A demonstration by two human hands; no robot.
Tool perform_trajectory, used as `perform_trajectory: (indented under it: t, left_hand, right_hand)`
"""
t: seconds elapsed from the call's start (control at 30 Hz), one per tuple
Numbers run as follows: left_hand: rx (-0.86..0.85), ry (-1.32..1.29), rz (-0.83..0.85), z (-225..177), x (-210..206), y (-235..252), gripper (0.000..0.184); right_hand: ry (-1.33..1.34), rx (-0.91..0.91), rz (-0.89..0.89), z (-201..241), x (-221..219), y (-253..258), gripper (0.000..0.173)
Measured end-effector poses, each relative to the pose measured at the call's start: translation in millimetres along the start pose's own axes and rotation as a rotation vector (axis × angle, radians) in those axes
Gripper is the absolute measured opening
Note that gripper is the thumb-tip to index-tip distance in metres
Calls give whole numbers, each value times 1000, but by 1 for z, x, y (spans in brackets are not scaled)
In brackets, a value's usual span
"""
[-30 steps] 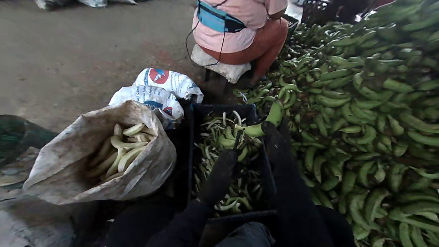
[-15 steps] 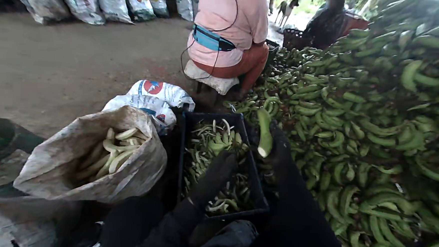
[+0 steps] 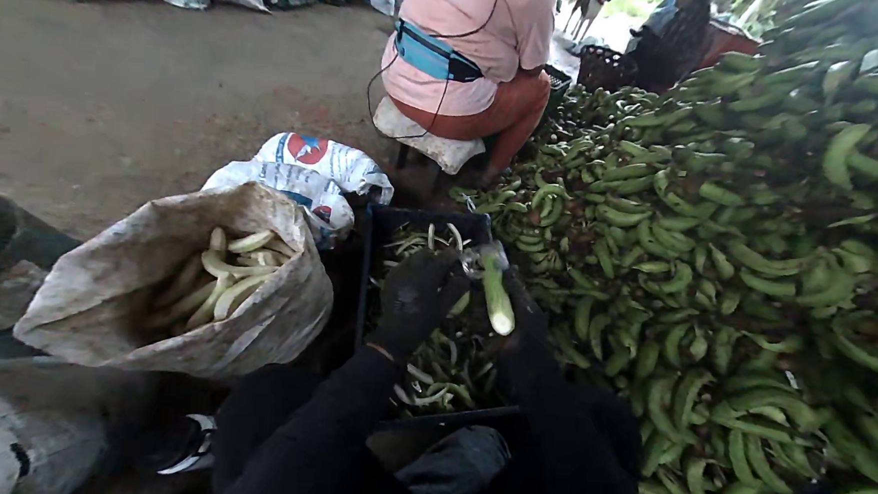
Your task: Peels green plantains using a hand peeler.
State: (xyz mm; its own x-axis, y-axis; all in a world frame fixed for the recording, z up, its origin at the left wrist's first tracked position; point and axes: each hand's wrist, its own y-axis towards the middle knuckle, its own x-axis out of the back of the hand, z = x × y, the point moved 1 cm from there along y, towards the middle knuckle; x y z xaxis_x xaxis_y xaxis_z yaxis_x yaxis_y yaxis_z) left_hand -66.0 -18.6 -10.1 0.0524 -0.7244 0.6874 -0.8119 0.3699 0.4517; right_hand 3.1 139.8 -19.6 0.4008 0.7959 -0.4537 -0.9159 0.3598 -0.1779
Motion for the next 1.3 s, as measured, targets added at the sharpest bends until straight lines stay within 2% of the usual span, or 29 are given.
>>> perform_trajectory:
  t: [0.1, 0.17, 0.23, 0.33, 0.43, 0.5, 0.57, 0.63, 0.67, 0.73, 0.77, 0.83, 0.9, 1.0, 1.07, 1.13, 1.23, 1.3]
  left_hand:
    - [192, -80, -84, 19, 8, 11, 44]
    - [210, -179, -75, 21, 17, 14, 44]
    - [156, -289, 65, 4, 25, 5, 41]
    - [74, -414, 304, -23, 21, -16, 41]
    - [9, -461, 359, -35, 12, -31, 42]
    - [-14, -346, 306, -25, 6, -27, 41]
    - [-18, -167, 131, -4, -3, -17, 39]
    - [92, -96, 30, 12, -1, -5, 41]
    - [151, -113, 10, 17, 3, 0, 43]
    - [128, -182, -40, 18, 10, 0, 42]
    - [108, -233, -15, 11, 14, -4, 41]
    - [99, -347, 115, -9, 17, -15, 41]
    - [63, -423, 191, -28, 12, -30, 41]
    - [5, -473, 203, -43, 5, -41, 42]
    - [33, -387, 208, -36, 5, -35, 41]
    - [95, -291, 193, -17, 2, -22, 42]
    - [173, -225, 122, 11, -1, -7, 42]
    - [229, -242, 87, 17, 5, -4, 42]
  right_hand:
    - [103, -80, 38, -13, 8, -6, 38]
    - [109, -36, 61, -8, 14, -6, 36]
    - [24, 63, 43, 4, 19, 1, 35]
    - [-242, 241, -126, 24, 16, 7, 36]
    - [-342, 305, -110, 24, 20, 11, 37]
    - [-251, 226, 3, 9, 26, 10, 34]
    - [-6, 74, 148, -13, 26, 11, 30]
    - [198, -115, 283, -28, 23, 10, 32]
    - [232, -149, 333, -31, 24, 12, 33]
    - [181, -57, 299, -31, 29, 17, 32]
    - [86, 55, 217, -22, 28, 16, 32]
    - [-32, 239, 71, 0, 19, 20, 32]
    - [-68, 333, -75, 18, 11, 22, 30]
    - [-224, 445, -80, 25, 13, 21, 50]
    - [-353, 378, -37, 23, 16, 9, 46]
    - [-302, 177, 74, 10, 23, 8, 27]
    - [-212, -112, 328, 0, 25, 16, 26]
    - [-279, -185, 373, 3, 18, 17, 24]
